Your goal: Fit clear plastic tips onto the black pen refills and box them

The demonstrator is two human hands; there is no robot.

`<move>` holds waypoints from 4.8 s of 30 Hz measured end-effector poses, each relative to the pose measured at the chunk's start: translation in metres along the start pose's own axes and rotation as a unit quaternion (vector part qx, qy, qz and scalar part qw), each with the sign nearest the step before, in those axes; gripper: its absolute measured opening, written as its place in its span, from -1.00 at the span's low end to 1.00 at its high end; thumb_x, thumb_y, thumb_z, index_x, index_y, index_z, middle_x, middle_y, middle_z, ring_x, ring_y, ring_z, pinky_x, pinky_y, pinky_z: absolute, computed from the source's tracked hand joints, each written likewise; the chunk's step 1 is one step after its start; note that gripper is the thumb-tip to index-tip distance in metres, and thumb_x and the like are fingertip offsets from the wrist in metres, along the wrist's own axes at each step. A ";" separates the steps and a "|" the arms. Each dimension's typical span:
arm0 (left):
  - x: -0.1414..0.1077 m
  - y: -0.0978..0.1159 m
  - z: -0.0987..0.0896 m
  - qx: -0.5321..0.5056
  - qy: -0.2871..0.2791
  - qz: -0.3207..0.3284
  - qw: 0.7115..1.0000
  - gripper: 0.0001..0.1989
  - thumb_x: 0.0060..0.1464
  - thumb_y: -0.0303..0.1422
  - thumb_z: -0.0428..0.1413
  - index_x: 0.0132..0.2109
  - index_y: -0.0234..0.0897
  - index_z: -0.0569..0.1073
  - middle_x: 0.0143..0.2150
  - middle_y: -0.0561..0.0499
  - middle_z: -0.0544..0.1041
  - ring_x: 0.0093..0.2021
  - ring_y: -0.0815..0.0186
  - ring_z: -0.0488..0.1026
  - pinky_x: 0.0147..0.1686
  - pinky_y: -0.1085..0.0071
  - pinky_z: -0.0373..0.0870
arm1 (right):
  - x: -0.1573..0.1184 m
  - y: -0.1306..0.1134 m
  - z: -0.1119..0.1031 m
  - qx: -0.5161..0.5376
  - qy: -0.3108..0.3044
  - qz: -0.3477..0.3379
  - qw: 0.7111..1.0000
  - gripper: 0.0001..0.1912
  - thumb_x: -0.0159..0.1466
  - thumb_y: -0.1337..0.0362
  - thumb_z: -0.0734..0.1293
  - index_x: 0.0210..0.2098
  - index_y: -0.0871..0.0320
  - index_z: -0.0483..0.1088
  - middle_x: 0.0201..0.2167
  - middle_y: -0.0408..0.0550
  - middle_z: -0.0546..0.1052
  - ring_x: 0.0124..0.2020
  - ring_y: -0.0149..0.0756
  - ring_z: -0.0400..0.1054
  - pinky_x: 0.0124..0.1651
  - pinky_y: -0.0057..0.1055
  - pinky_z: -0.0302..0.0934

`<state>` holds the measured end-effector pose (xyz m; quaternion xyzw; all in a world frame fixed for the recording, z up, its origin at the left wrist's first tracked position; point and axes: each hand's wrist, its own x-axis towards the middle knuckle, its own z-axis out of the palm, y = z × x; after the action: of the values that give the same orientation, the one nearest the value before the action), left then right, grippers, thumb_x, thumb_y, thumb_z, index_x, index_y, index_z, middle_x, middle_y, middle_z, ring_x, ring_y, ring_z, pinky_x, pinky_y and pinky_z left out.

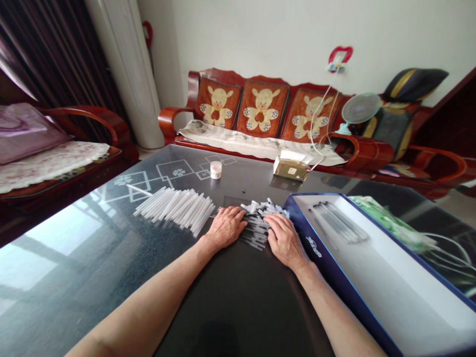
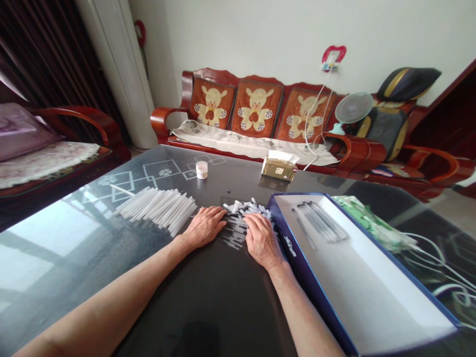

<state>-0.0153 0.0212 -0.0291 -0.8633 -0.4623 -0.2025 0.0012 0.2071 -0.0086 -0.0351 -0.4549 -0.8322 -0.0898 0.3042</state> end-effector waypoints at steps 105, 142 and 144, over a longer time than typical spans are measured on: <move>-0.004 0.009 -0.007 0.061 0.174 0.078 0.980 -0.70 0.31 -0.26 -0.14 -0.08 -0.19 0.46 -0.43 0.00 0.38 -0.38 0.28 0.28 -0.27 0.29 0.13 | 0.028 -0.046 0.005 0.476 0.048 0.367 0.798 -0.58 0.06 0.08 0.40 -0.11 0.06 0.42 -0.15 -0.02 0.56 -0.28 -0.17 0.48 -0.43 -0.34 0.35; -0.004 0.008 -0.008 0.059 0.157 0.089 0.982 -0.68 0.31 -0.26 -0.16 -0.10 -0.20 0.47 -0.43 -0.01 0.39 -0.38 0.27 0.28 -0.27 0.28 0.14 | 0.026 -0.046 0.014 0.465 0.055 0.379 0.798 -0.64 0.08 0.00 0.37 -0.27 0.14 0.44 -0.44 -0.06 0.56 -0.48 -0.26 0.44 -0.58 -0.45 0.21; -0.003 0.007 -0.008 0.057 0.160 0.085 0.982 -0.69 0.31 -0.26 -0.15 -0.10 -0.20 0.47 -0.43 -0.01 0.38 -0.38 0.27 0.28 -0.27 0.28 0.14 | 0.026 -0.043 0.011 0.419 0.076 0.355 0.832 -0.71 0.12 0.06 0.34 -0.26 0.12 0.44 -0.39 -0.04 0.57 -0.41 -0.22 0.47 -0.45 -0.38 0.31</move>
<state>-0.0141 0.0127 -0.0214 -0.8543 -0.3916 -0.3109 0.1419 0.1574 -0.0099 -0.0229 -0.5398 -0.5453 0.3474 0.5390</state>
